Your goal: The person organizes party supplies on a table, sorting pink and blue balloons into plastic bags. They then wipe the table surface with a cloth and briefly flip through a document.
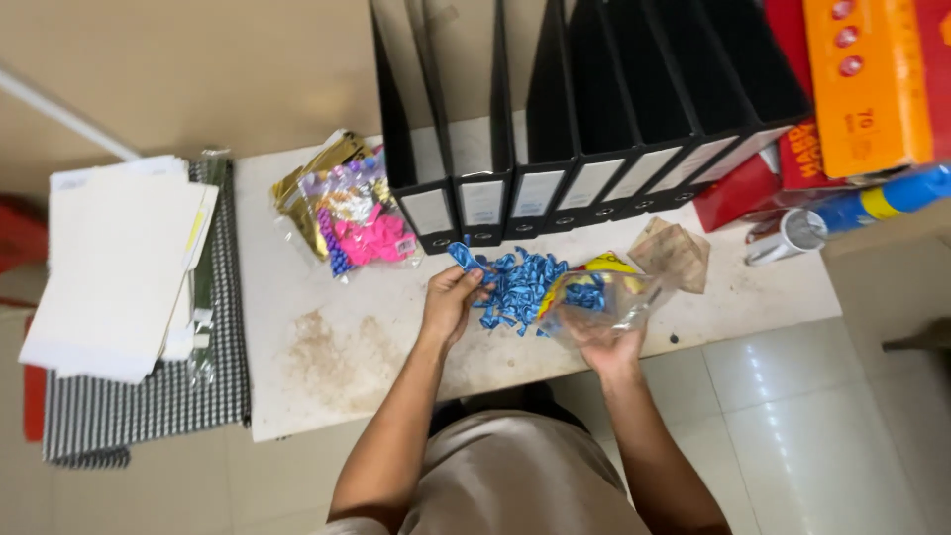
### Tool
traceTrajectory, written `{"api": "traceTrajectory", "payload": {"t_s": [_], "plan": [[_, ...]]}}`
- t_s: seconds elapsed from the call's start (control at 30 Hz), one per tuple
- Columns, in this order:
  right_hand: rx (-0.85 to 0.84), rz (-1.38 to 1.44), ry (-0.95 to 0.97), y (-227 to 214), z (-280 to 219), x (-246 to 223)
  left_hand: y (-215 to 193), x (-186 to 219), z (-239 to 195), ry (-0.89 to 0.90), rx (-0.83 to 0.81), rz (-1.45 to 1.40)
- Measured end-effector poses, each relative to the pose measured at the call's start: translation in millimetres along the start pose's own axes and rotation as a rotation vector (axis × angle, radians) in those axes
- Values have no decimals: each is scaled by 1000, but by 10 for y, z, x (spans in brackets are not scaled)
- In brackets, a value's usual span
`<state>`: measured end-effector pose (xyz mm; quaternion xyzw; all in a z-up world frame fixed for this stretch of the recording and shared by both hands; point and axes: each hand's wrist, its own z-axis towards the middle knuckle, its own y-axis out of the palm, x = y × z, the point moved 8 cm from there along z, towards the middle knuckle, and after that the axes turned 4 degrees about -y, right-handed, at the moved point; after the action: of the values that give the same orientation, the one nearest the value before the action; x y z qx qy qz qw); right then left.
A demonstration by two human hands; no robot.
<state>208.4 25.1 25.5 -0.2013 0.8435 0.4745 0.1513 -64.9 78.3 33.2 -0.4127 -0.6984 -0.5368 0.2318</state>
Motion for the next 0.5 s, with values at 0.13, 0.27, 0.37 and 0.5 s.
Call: {"api": "traceTrajectory", "payload": {"t_s": [0.13, 0.27, 0.37, 0.5], "plan": [[153, 35, 25, 359, -212, 197, 761, 719, -362, 303, -255, 333], [-8, 122, 42, 157, -140, 426, 1743, 1378, -991, 683, -334, 1128], [-119, 213, 23, 157, -203, 489, 1758, 1412, -995, 733, -326, 1239], [54, 332, 2, -4, -415, 504, 1120, 1176, -542, 472, -196, 866]]}}
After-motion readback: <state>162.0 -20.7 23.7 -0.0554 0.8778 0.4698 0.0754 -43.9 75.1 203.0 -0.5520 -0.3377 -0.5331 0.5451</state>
